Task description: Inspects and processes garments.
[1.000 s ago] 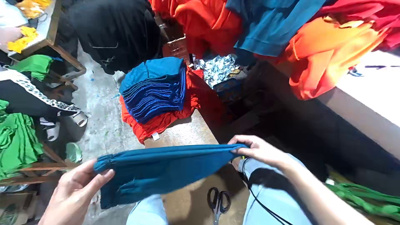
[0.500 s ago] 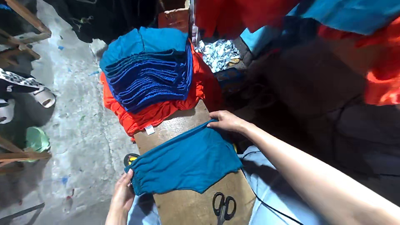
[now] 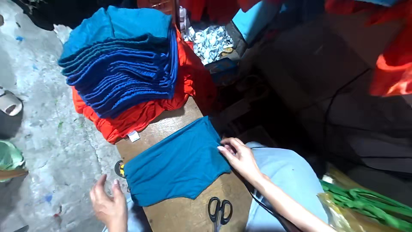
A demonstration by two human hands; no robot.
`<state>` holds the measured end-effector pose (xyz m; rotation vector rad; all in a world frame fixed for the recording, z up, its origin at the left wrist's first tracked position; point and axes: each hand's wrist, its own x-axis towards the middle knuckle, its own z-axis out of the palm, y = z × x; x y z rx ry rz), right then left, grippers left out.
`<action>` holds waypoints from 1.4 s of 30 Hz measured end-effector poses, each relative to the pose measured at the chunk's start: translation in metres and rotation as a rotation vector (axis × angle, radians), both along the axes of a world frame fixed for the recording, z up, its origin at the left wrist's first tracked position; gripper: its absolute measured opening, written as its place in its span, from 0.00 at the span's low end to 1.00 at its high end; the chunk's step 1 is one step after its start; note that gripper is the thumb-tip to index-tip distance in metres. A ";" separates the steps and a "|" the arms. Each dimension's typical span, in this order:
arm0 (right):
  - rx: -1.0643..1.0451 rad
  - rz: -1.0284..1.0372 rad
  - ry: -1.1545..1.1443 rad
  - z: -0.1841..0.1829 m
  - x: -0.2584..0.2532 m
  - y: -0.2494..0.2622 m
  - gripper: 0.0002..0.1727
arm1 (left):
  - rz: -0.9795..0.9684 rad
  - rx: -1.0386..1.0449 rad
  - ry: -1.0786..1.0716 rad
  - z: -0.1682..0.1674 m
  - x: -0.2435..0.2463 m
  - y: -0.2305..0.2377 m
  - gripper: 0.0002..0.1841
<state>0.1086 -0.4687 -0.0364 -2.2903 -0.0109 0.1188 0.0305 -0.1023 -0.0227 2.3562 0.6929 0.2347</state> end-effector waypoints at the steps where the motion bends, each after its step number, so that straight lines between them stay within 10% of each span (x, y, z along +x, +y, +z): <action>1: -0.020 0.015 -0.015 -0.002 0.004 0.003 0.16 | -0.146 0.132 -0.043 0.008 0.010 -0.020 0.22; 9: 0.047 0.039 0.027 -0.005 0.021 0.006 0.08 | -0.858 0.417 -0.119 -0.040 0.083 -0.181 0.29; 36: -0.095 0.028 -0.224 -0.017 0.007 0.013 0.08 | -0.864 0.559 -0.004 -0.045 0.082 -0.182 0.35; 42: 0.156 -0.224 0.049 -0.005 0.002 0.020 0.07 | -0.869 0.572 0.000 -0.045 0.083 -0.183 0.35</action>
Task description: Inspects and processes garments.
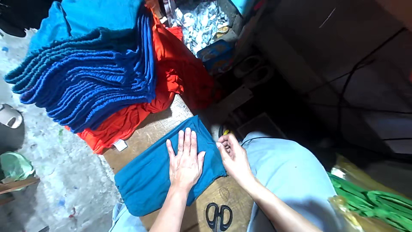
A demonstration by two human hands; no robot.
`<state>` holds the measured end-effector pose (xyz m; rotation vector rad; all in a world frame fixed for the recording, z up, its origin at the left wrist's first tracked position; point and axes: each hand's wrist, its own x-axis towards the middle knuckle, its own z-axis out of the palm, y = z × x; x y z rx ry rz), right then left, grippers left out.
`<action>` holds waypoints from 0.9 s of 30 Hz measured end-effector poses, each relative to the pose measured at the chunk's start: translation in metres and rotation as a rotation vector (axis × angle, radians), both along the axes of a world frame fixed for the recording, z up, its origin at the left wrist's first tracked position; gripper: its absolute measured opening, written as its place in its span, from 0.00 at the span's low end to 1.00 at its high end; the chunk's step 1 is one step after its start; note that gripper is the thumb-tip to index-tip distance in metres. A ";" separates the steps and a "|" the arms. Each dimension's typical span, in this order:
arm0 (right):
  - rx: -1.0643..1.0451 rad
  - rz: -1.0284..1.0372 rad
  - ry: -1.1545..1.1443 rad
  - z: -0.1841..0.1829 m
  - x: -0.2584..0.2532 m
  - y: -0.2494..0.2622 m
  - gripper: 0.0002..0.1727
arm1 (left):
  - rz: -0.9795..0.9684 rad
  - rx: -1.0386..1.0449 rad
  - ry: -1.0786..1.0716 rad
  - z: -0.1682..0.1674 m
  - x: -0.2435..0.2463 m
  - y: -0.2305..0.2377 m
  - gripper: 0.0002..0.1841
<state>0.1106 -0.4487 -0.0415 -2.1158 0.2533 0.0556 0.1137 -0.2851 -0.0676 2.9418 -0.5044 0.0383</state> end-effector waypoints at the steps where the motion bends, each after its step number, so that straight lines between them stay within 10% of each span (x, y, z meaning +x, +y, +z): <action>1: -0.007 0.027 -0.007 -0.001 0.001 0.000 0.09 | 0.000 0.000 -0.003 0.000 0.000 0.000 0.35; 12: -0.413 0.332 -0.200 -0.003 0.030 0.004 0.06 | -0.001 0.009 -0.006 -0.003 0.000 0.000 0.35; 19: -0.193 0.064 -0.141 -0.015 0.017 0.009 0.09 | -0.026 -0.010 0.027 -0.001 0.000 0.000 0.35; 27: -0.402 0.418 -0.415 -0.016 0.038 0.000 0.09 | -0.028 -0.002 0.009 -0.003 0.000 0.000 0.34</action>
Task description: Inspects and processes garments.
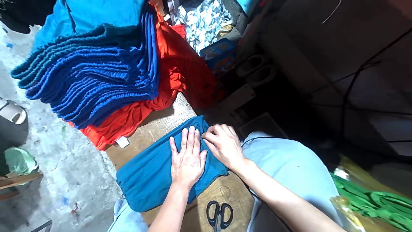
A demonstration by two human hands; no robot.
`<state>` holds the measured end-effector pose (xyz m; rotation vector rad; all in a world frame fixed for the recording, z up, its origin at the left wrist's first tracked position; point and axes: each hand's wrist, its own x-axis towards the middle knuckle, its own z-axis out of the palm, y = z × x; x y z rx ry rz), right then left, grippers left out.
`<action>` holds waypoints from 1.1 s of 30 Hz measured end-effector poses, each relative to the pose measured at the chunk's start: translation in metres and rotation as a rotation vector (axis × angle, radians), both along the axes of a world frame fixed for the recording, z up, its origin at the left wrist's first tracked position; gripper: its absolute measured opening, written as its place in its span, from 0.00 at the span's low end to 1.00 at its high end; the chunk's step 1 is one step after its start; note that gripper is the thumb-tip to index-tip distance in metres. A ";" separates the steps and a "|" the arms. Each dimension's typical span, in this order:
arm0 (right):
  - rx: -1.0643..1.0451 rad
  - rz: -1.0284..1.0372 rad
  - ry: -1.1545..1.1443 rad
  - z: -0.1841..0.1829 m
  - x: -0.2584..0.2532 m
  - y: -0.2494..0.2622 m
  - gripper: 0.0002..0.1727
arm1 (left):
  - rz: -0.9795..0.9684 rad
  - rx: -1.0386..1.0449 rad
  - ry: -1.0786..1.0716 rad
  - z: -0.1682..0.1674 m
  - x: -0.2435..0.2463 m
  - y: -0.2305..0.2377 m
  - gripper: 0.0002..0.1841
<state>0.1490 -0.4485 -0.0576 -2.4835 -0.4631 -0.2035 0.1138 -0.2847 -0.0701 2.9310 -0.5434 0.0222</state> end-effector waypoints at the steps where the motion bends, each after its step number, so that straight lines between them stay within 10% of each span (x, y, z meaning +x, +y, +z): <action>1: -0.015 -0.008 0.009 0.002 0.001 0.001 0.08 | 0.001 -0.001 -0.001 0.000 0.000 0.000 0.34; 12: 0.469 -0.399 0.393 0.009 -0.014 0.015 0.07 | -0.012 0.007 0.016 0.002 0.000 0.001 0.34; 22: 0.176 -0.228 0.214 0.016 -0.016 0.000 0.03 | 0.089 -0.390 -0.046 0.021 0.003 -0.003 0.19; 33: 0.794 -0.404 0.683 0.037 -0.018 0.005 0.12 | 0.312 -0.606 0.376 0.060 0.029 -0.011 0.07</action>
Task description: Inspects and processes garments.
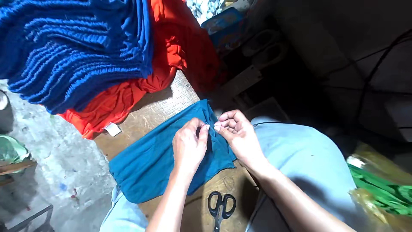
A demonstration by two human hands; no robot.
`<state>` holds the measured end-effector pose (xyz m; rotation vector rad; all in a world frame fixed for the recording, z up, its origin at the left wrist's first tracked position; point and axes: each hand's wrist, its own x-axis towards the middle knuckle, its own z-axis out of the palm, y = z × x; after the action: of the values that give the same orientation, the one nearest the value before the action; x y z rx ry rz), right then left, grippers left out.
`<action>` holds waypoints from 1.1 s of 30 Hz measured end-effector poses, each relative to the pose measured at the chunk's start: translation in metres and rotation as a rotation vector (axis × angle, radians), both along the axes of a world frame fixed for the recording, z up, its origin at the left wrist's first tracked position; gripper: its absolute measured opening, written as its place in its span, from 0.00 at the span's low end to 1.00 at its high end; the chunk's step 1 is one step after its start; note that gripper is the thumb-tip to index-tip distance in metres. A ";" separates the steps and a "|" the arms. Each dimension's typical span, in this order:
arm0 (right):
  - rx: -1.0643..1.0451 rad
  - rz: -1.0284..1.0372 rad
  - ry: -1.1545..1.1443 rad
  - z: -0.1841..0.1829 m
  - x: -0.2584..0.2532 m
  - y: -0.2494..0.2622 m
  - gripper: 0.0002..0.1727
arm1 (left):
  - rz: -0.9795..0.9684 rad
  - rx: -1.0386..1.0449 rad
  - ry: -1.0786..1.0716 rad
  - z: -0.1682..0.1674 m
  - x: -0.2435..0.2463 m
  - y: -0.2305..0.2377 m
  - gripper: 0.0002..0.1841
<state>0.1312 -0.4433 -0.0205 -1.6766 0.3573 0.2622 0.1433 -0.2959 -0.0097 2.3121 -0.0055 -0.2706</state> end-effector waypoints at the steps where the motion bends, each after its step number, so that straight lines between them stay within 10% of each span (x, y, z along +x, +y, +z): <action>1: 0.005 0.002 0.017 0.001 0.000 -0.001 0.12 | 0.014 0.020 -0.020 0.000 -0.003 0.002 0.07; 27: 0.181 -0.036 0.076 -0.002 0.009 -0.002 0.10 | 0.236 0.073 -0.024 -0.004 -0.032 0.017 0.05; 33: 0.161 0.014 0.089 0.008 0.005 -0.001 0.17 | 0.142 -0.182 -0.058 0.007 -0.024 0.008 0.11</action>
<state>0.1363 -0.4439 -0.0126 -1.5125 0.3810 0.3670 0.1190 -0.2880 -0.0031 2.1264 0.1010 -0.1255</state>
